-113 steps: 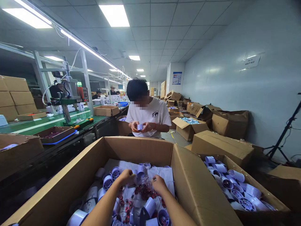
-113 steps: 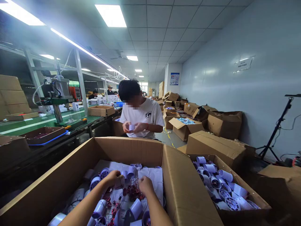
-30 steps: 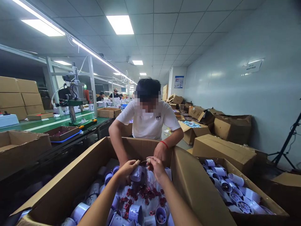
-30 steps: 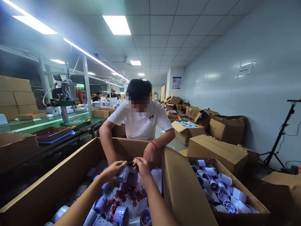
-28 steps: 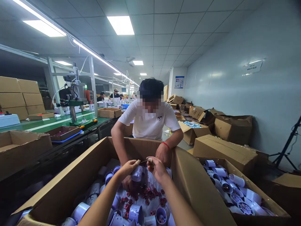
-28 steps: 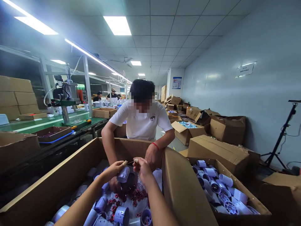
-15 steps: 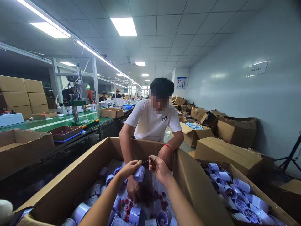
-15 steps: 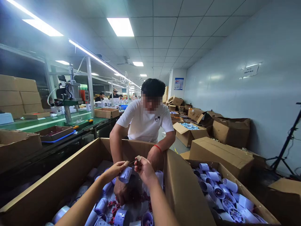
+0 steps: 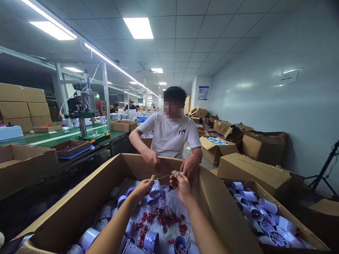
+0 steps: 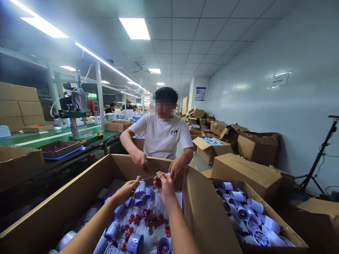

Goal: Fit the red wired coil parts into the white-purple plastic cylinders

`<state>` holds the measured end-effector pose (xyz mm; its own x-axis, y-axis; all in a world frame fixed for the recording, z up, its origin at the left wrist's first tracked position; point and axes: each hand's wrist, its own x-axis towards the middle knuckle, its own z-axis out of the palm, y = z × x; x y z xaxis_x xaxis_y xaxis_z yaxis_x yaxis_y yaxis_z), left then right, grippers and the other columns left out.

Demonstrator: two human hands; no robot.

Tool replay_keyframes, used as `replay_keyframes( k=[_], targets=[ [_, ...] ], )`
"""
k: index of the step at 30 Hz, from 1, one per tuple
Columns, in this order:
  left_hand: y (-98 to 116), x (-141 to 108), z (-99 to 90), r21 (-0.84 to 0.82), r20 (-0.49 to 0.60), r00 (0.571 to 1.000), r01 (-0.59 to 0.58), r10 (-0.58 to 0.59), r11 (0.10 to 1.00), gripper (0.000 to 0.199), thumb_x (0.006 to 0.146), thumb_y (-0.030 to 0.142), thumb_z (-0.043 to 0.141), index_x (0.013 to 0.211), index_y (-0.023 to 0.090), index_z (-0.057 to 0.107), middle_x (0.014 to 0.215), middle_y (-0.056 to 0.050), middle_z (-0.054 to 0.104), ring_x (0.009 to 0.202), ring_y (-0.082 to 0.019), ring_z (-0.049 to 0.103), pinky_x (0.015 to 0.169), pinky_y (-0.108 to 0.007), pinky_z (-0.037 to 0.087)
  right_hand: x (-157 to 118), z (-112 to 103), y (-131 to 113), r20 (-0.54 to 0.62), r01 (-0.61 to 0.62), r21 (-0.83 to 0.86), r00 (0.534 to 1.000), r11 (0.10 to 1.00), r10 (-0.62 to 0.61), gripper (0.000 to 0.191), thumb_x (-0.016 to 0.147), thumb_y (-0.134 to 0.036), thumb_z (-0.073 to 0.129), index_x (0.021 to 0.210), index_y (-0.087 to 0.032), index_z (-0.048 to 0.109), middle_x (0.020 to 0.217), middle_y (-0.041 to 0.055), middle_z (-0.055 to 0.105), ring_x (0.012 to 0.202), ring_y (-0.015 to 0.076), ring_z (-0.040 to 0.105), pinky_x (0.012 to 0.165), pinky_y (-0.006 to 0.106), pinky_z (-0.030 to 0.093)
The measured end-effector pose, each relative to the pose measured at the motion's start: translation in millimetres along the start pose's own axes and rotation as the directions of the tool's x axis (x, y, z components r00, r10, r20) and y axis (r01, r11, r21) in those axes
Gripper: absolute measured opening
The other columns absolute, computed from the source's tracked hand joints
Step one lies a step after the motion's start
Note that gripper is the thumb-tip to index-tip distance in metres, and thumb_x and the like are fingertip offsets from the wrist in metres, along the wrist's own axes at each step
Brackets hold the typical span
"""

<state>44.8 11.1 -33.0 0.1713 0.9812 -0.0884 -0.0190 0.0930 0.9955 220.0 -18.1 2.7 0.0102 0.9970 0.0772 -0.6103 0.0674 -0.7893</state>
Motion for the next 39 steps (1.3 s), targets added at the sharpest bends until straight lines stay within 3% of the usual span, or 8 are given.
replay_keyframes(
  k=[5, 9, 11, 14, 16, 19, 28, 39],
  targets=[
    [1, -2, -6.8, -0.390, -0.061, 0.992, 0.082, -0.115, 0.917, 0.034, 0.073, 0.048, 0.066, 0.077, 0.017, 0.053, 0.067, 0.001, 0.058, 0.061, -0.012, 0.057, 0.060, -0.023, 0.046, -8, 5, -6, -0.011, 0.009, 0.075, 1.000, 0.997, -0.009, 0.032, 0.046, -0.035, 0.081, 0.062, -0.017, 0.060, 0.053, -0.0019, 0.063, 0.045, 0.0075, 0.055, 0.045, 0.018, 0.044],
    [2, -3, -7.9, -0.291, -0.036, 0.986, 0.146, -0.163, 0.945, 0.040, 0.070, 0.050, 0.066, 0.087, 0.022, 0.043, 0.074, 0.001, 0.058, 0.069, -0.020, 0.063, 0.067, -0.038, 0.052, -11, 8, -6, 0.004, 0.023, 0.046, 1.000, 0.999, -0.023, 0.036, 0.044, -0.039, 0.082, 0.065, -0.016, 0.062, 0.055, -0.0010, 0.064, 0.046, 0.0084, 0.056, 0.047, 0.020, 0.044],
    [-1, 0, -7.3, -0.075, -0.137, 0.989, -0.072, 0.061, 0.995, 0.047, 0.062, 0.040, 0.073, 0.091, 0.023, 0.041, 0.077, 0.003, 0.056, 0.069, -0.017, 0.061, 0.068, -0.037, 0.051, -11, 8, -5, 0.007, 0.043, 0.011, 0.999, 0.999, -0.043, 0.038, 0.045, -0.041, 0.082, 0.067, -0.016, 0.064, 0.057, -0.0008, 0.065, 0.048, 0.0085, 0.057, 0.049, 0.020, 0.044],
    [-6, 5, -7.8, 0.326, -0.192, 0.842, -0.430, 0.505, 0.842, 0.054, 0.049, 0.015, 0.073, 0.096, 0.023, 0.046, 0.084, 0.003, 0.054, 0.077, -0.016, 0.057, 0.076, -0.034, 0.048, -11, 8, -4, 0.029, 0.081, -0.078, 0.996, 0.994, -0.079, 0.038, 0.047, -0.042, 0.081, 0.071, -0.016, 0.066, 0.061, -0.0001, 0.066, 0.052, 0.0093, 0.059, 0.053, 0.021, 0.044],
    [-8, 8, -9.5, 0.520, -0.139, 0.733, -0.518, 0.666, 0.679, 0.049, 0.048, 0.008, 0.066, 0.093, 0.022, 0.052, 0.090, 0.001, 0.056, 0.086, -0.019, 0.057, 0.082, -0.037, 0.047, -13, 9, -4, 0.082, 0.105, -0.149, 0.992, 0.983, -0.094, 0.036, 0.050, -0.041, 0.080, 0.072, -0.016, 0.066, 0.063, 0.0004, 0.066, 0.054, 0.0103, 0.059, 0.055, 0.022, 0.045],
    [-10, 10, -12.3, 0.653, -0.068, 0.658, -0.539, 0.750, 0.532, 0.038, 0.050, 0.007, 0.062, 0.085, 0.022, 0.058, 0.091, -0.002, 0.059, 0.093, -0.023, 0.057, 0.087, -0.040, 0.046, -17, 12, -5, 0.183, 0.138, -0.240, 0.979, 0.961, -0.095, 0.031, 0.055, -0.040, 0.077, 0.071, -0.016, 0.067, 0.060, -0.0001, 0.064, 0.054, 0.0110, 0.058, 0.055, 0.024, 0.044],
    [-8, 8, -5.8, 0.584, -0.081, 0.673, -0.566, 0.735, 0.582, 0.036, 0.059, 0.024, 0.066, 0.092, 0.020, 0.055, 0.088, -0.003, 0.061, 0.084, -0.020, 0.060, 0.078, -0.036, 0.049, -21, 14, 15, 0.343, 0.242, -0.461, 0.936, 0.854, -0.080, 0.018, 0.061, -0.031, 0.071, 0.071, -0.016, 0.068, 0.058, -0.0017, 0.060, 0.053, 0.0091, 0.050, 0.051, 0.022, 0.039],
    [-2, -5, 4.0, 0.548, -0.031, 0.618, -0.647, 0.786, 0.530, 0.052, 0.057, 0.013, 0.059, 0.107, 0.021, 0.051, 0.102, -0.007, 0.056, 0.097, -0.024, 0.054, 0.088, -0.041, 0.045, -24, 15, 16, 0.355, 0.266, -0.464, 0.930, 0.845, -0.098, 0.016, 0.064, -0.031, 0.070, 0.073, -0.018, 0.068, 0.062, -0.0006, 0.061, 0.057, 0.0107, 0.051, 0.052, 0.021, 0.040]
  ],
)
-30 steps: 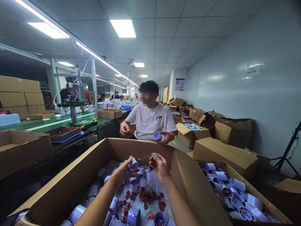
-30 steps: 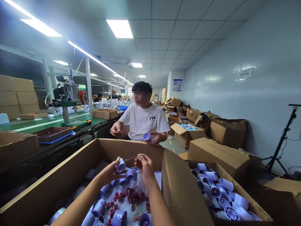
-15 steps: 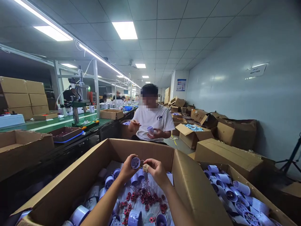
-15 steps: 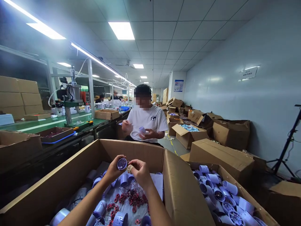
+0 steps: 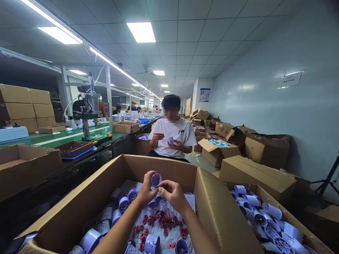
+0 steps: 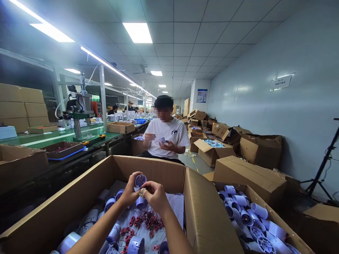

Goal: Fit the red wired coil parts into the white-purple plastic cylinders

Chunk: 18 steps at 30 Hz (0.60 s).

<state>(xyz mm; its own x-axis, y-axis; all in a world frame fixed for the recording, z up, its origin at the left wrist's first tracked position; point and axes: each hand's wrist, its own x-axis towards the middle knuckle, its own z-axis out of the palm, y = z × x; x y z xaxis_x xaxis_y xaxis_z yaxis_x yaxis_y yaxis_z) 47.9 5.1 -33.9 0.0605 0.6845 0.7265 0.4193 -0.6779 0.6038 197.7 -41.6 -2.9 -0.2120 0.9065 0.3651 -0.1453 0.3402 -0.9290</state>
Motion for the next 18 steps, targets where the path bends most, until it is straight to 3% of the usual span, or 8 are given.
replay_keyframes(
  k=[4, 9, 12, 18],
  targets=[
    [0.8, 1.8, 2.6, 0.117, -0.032, 0.999, -0.034, 0.038, 0.993, 0.051, 0.057, 0.009, 0.053, 0.107, 0.021, 0.051, 0.107, -0.008, 0.054, 0.103, -0.026, 0.051, 0.092, -0.043, 0.042, -0.5, -0.5, -1.4, -0.032, 0.033, -0.038, 0.999, 0.999, -0.034, 0.018, 0.065, -0.033, 0.069, 0.073, -0.018, 0.068, 0.062, 0.0002, 0.061, 0.057, 0.0113, 0.050, 0.052, 0.022, 0.040],
    [-5.1, 3.0, 5.9, 0.230, -0.119, 0.992, -0.018, 0.046, 0.973, 0.034, 0.057, 0.014, 0.061, 0.088, 0.021, 0.052, 0.094, -0.006, 0.055, 0.091, -0.025, 0.051, 0.083, -0.042, 0.045, -1.9, -2.0, -5.7, -0.046, 0.044, -0.047, 0.998, 0.998, -0.046, 0.019, 0.064, -0.032, 0.070, 0.075, -0.017, 0.068, 0.065, 0.0008, 0.063, 0.059, 0.0122, 0.053, 0.056, 0.023, 0.042],
    [-8.2, 2.6, 6.6, 0.156, -0.172, 0.985, -0.004, 0.031, 0.988, 0.036, 0.056, 0.016, 0.064, 0.088, 0.021, 0.048, 0.098, -0.006, 0.056, 0.093, -0.025, 0.054, 0.082, -0.042, 0.046, -2.8, -2.0, -6.3, -0.016, 0.034, -0.059, 0.999, 0.998, -0.035, 0.018, 0.063, -0.030, 0.071, 0.075, -0.017, 0.068, 0.066, 0.0011, 0.064, 0.060, 0.0125, 0.054, 0.057, 0.023, 0.043],
    [-4.1, 0.4, 5.9, -0.027, -0.140, 0.985, 0.102, -0.104, 0.994, 0.045, 0.056, 0.015, 0.065, 0.097, 0.022, 0.047, 0.096, -0.004, 0.059, 0.086, -0.021, 0.061, 0.077, -0.036, 0.048, -4.0, -0.6, -5.2, 0.027, 0.029, -0.105, 0.999, 0.994, -0.026, 0.014, 0.065, -0.027, 0.068, 0.075, -0.018, 0.069, 0.070, 0.0025, 0.066, 0.064, 0.0140, 0.056, 0.060, 0.025, 0.044]
  ],
)
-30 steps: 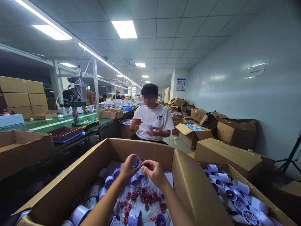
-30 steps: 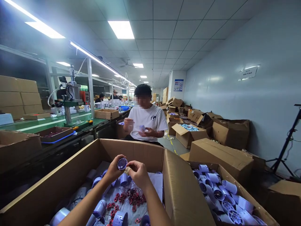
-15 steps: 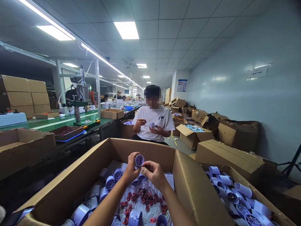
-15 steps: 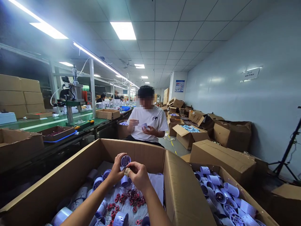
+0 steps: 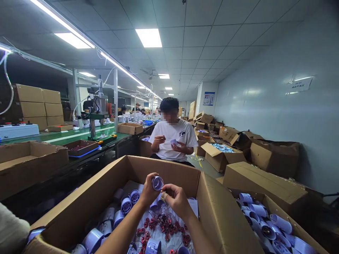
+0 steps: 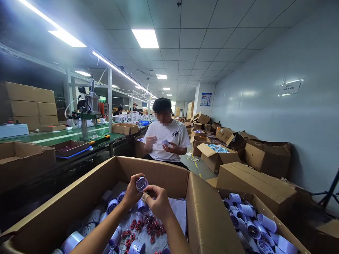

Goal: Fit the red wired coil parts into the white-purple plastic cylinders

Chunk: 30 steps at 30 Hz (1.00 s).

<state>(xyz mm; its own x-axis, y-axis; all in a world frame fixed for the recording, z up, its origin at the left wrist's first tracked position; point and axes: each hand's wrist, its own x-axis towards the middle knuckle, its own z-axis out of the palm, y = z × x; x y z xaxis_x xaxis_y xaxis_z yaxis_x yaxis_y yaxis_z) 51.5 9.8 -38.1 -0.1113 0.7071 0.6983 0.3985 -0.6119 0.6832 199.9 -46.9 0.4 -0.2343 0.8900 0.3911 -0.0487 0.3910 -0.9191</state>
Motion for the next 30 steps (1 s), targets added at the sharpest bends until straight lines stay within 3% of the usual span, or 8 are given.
replay_keyframes(
  k=[8, 15, 21, 30],
  targets=[
    [5, 1, -0.2, -0.027, -0.074, 0.997, 0.011, -0.013, 1.000, 0.042, 0.054, 0.019, 0.068, 0.093, 0.021, 0.050, 0.091, -0.003, 0.058, 0.083, -0.020, 0.060, 0.076, -0.035, 0.048, -1, 0, -3, -0.008, 0.034, -0.009, 0.999, 0.999, -0.035, 0.014, 0.065, -0.028, 0.068, 0.075, -0.018, 0.069, 0.073, 0.0031, 0.068, 0.065, 0.0152, 0.060, 0.062, 0.026, 0.047],
    [11, 1, -1.1, -0.053, -0.057, 0.998, -0.001, -0.002, 0.999, 0.044, 0.053, 0.017, 0.066, 0.093, 0.021, 0.047, 0.095, -0.004, 0.056, 0.080, -0.017, 0.058, 0.074, -0.032, 0.048, -1, 1, 0, 0.021, 0.033, -0.036, 0.999, 0.999, -0.032, 0.013, 0.067, -0.027, 0.067, 0.076, -0.018, 0.070, 0.073, 0.0035, 0.068, 0.067, 0.0159, 0.060, 0.064, 0.026, 0.048],
    [3, -1, -1.7, -0.003, -0.025, 0.997, -0.078, 0.078, 0.997, 0.050, 0.053, 0.016, 0.066, 0.097, 0.022, 0.045, 0.103, -0.005, 0.054, 0.094, -0.021, 0.056, 0.083, -0.036, 0.046, -3, 4, 0, 0.027, 0.071, -0.083, 0.997, 0.994, -0.069, 0.014, 0.069, -0.027, 0.066, 0.078, -0.019, 0.071, 0.069, 0.0026, 0.067, 0.062, 0.0149, 0.058, 0.058, 0.025, 0.047],
    [0, 1, -4.1, 0.030, -0.037, 0.992, -0.121, 0.122, 0.992, 0.051, 0.059, 0.026, 0.071, 0.103, 0.021, 0.046, 0.106, -0.009, 0.052, 0.101, -0.026, 0.053, 0.089, -0.042, 0.042, -2, 3, -1, 0.016, 0.048, -0.139, 0.999, 0.989, -0.046, 0.014, 0.069, -0.022, 0.063, 0.079, -0.018, 0.071, 0.071, 0.0028, 0.068, 0.065, 0.0160, 0.060, 0.062, 0.026, 0.047]
  ],
)
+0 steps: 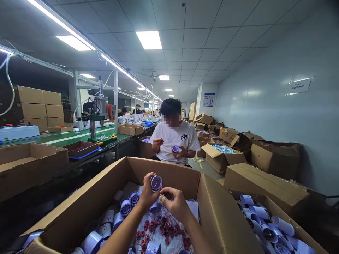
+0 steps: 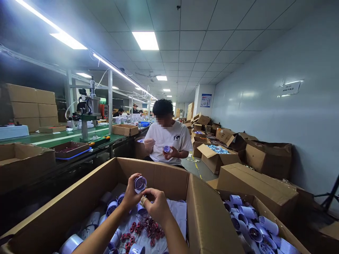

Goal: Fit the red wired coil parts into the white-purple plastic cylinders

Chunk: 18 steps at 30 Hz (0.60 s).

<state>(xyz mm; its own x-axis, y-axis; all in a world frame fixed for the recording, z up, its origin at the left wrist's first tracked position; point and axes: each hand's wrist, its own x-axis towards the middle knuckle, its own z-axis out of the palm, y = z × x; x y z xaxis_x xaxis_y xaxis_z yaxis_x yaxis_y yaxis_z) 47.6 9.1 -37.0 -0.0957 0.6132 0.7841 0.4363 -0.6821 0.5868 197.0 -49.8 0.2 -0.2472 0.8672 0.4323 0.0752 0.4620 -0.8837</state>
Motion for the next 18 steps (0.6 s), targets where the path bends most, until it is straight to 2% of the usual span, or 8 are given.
replay_keyframes(
  k=[5, 8, 13, 18],
  targets=[
    [-4, -1, 3.6, 0.032, 0.020, 0.998, -0.054, 0.054, 0.998, 0.048, 0.059, 0.022, 0.067, 0.101, 0.021, 0.045, 0.105, -0.008, 0.051, 0.100, -0.025, 0.052, 0.087, -0.041, 0.044, 1, 0, 1, 0.016, -0.006, -0.005, 1.000, 1.000, 0.006, 0.014, 0.069, -0.022, 0.062, 0.080, -0.019, 0.071, 0.074, 0.0029, 0.067, 0.067, 0.0165, 0.058, 0.065, 0.027, 0.047],
    [-7, -1, 6.7, 0.058, -0.007, 0.997, -0.078, 0.079, 0.995, 0.045, 0.057, 0.020, 0.067, 0.097, 0.021, 0.046, 0.101, -0.007, 0.051, 0.095, -0.023, 0.053, 0.083, -0.039, 0.045, 1, 0, 4, 0.046, -0.015, 0.035, 0.999, 0.999, 0.014, 0.016, 0.069, -0.020, 0.061, 0.082, -0.020, 0.070, 0.076, 0.0025, 0.066, 0.070, 0.0162, 0.058, 0.065, 0.026, 0.046],
    [-5, 0, 6.4, 0.124, -0.077, 0.991, -0.103, 0.113, 0.987, 0.037, 0.065, 0.027, 0.067, 0.096, 0.021, 0.047, 0.095, -0.006, 0.052, 0.088, -0.022, 0.053, 0.078, -0.037, 0.047, 0, 0, 5, 0.123, -0.107, 0.174, 0.989, 0.979, 0.086, 0.013, 0.068, -0.025, 0.065, 0.079, -0.019, 0.069, 0.074, 0.0017, 0.064, 0.070, 0.0147, 0.056, 0.064, 0.025, 0.044],
    [3, 0, 3.4, 0.222, -0.038, 0.987, -0.146, 0.158, 0.964, 0.038, 0.071, 0.036, 0.065, 0.102, 0.020, 0.050, 0.098, -0.008, 0.054, 0.090, -0.023, 0.053, 0.077, -0.038, 0.048, 1, 1, 1, 0.141, -0.122, 0.204, 0.985, 0.971, 0.095, 0.018, 0.066, -0.033, 0.068, 0.076, -0.018, 0.069, 0.070, 0.0015, 0.061, 0.066, 0.0143, 0.053, 0.062, 0.027, 0.045]
  ],
)
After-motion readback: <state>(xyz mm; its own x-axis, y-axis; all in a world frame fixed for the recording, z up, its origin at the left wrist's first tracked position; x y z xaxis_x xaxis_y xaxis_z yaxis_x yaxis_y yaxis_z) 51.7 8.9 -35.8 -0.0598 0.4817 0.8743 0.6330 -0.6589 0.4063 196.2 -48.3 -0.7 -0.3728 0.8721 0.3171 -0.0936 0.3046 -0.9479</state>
